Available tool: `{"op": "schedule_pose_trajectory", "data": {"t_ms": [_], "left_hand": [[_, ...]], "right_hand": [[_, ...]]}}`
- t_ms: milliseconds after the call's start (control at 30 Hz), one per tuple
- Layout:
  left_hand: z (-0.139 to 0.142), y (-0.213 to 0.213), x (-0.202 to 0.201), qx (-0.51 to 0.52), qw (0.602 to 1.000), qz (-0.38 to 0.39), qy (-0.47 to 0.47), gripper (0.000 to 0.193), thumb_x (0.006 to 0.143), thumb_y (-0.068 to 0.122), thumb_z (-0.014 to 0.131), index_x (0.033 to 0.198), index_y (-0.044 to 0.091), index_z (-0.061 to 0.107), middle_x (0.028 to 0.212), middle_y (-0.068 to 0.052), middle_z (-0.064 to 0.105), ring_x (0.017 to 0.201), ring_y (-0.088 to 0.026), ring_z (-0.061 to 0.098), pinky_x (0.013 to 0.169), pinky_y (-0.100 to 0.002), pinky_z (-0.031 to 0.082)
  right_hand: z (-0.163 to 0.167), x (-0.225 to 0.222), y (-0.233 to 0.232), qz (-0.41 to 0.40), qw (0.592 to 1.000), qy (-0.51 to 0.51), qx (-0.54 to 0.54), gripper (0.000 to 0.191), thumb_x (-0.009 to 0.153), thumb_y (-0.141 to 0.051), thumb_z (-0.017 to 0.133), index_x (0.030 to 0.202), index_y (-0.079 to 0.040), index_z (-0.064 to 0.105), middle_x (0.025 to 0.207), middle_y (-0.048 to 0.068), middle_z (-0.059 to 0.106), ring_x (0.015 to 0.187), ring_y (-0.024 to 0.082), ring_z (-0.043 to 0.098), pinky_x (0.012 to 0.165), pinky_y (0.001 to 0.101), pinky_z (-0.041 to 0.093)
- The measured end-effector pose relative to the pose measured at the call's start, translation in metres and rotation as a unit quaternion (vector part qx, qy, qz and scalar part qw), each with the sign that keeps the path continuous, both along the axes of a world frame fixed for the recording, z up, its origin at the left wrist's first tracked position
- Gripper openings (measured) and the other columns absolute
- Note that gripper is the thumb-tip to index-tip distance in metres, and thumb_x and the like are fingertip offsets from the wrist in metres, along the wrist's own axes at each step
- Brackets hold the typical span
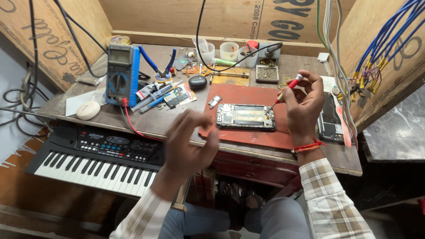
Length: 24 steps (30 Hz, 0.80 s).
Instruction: The person uses a red-handled screwdriver to remove screws from a disassembled mobile phone on a red mat. They lift and set aside a metal bracket, then continue unscrewing and removing small components from the phone chassis.
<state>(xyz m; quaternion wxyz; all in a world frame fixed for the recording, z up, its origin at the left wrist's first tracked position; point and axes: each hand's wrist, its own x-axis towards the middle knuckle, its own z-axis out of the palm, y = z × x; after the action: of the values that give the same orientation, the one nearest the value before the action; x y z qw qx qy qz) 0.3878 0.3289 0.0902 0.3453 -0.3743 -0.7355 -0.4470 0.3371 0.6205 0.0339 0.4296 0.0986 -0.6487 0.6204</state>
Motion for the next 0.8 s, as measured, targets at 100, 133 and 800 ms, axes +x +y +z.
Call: {"op": "schedule_pose_trajectory", "data": {"t_ms": [100, 133, 800], "left_hand": [[-0.023, 0.013, -0.038, -0.128, 0.991, 0.039, 0.003, 0.054, 0.08, 0.02, 0.072, 0.127, -0.002, 0.057, 0.117, -0.019, 0.062, 0.115, -0.034, 0.06, 0.103, -0.044, 0.049], [-0.031, 0.017, -0.048, -0.161, 0.985, 0.055, 0.014, 0.064, 0.077, 0.023, 0.073, 0.131, -0.004, 0.053, 0.12, -0.022, 0.06, 0.119, -0.036, 0.056, 0.107, -0.046, 0.044], [-0.045, 0.047, -0.088, -0.261, 0.961, 0.072, -0.057, 0.093, 0.07, 0.043, 0.079, 0.146, 0.002, 0.045, 0.112, -0.011, 0.064, 0.111, -0.026, 0.061, 0.099, -0.043, 0.04]], "right_hand": [[0.002, 0.001, -0.002, 0.015, 1.0, 0.003, -0.013, 0.041, 0.101, 0.005, 0.065, 0.137, 0.001, 0.045, 0.117, 0.015, 0.062, 0.09, 0.019, 0.072, 0.077, 0.0292, 0.063], [0.002, 0.002, -0.003, 0.022, 1.0, 0.002, -0.018, 0.042, 0.101, 0.005, 0.065, 0.137, 0.001, 0.045, 0.117, 0.015, 0.061, 0.09, 0.019, 0.072, 0.078, 0.0291, 0.063], [0.005, -0.003, 0.0, 0.011, 1.0, 0.007, 0.011, 0.042, 0.103, 0.004, 0.066, 0.138, 0.0, 0.043, 0.119, 0.015, 0.061, 0.095, 0.02, 0.073, 0.081, 0.0304, 0.064]]}}
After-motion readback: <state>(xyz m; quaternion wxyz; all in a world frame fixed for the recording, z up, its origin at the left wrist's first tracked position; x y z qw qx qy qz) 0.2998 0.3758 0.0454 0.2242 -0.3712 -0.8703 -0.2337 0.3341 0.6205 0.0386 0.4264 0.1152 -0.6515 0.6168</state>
